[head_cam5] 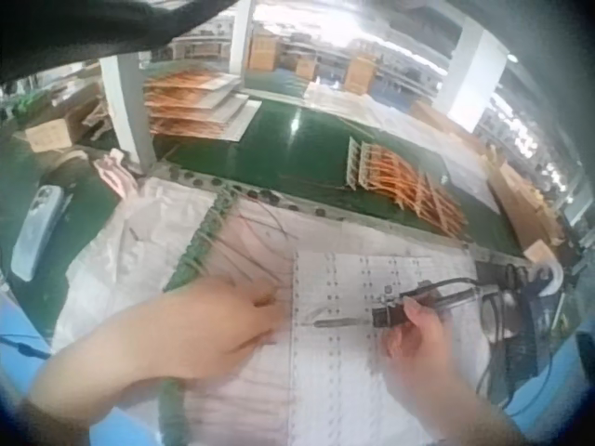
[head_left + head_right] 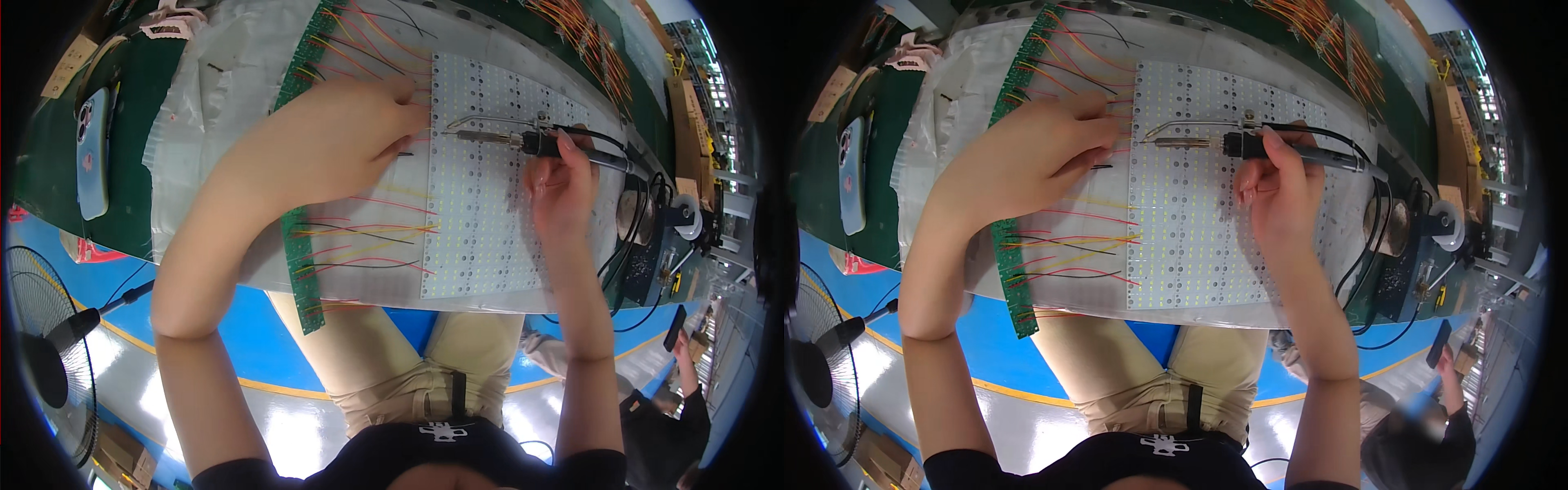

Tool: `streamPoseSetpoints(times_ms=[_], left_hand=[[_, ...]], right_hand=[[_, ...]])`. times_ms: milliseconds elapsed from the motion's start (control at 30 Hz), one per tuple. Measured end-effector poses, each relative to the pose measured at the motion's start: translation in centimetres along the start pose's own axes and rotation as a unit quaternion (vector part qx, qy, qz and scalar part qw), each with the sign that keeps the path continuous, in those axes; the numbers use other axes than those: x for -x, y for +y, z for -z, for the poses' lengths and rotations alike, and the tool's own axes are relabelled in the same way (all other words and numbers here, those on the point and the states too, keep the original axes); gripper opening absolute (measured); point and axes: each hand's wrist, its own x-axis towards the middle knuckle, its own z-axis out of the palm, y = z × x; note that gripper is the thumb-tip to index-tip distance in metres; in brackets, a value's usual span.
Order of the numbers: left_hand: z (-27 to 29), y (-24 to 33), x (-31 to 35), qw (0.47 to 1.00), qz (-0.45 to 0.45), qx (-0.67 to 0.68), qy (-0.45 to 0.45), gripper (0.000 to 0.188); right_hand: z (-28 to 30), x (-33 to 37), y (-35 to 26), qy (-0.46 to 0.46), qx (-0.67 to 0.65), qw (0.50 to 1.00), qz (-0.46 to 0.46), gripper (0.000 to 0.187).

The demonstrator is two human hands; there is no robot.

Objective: The person connects wires to LED panels using a soldering iron.

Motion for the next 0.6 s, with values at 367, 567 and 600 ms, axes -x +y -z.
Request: streamPoseSetpoints(times_ms=[367, 567, 600], left_hand=[[0.01, 0.09, 0.10, 1.000, -0.002, -0.015, 0.002, 0.015], [-0.23, 0.03, -0.18, 1.000, -0.004, -0.013, 0.005, 0.010], [-0.18, 0.07, -0.10, 1.000, -0.006, -0.014, 0.009, 0.010]], right_hand=[[-0.33, 0.34, 0.47, -0.020, 0.000, 0.999, 0.031, 0.015], [-0.15, 0.20, 0.50, -0.018, 0.002, 0.999, 0.041, 0.016], [-0.22, 0.22, 0.53, -0.018, 0.001, 0.999, 0.040, 0.016]])
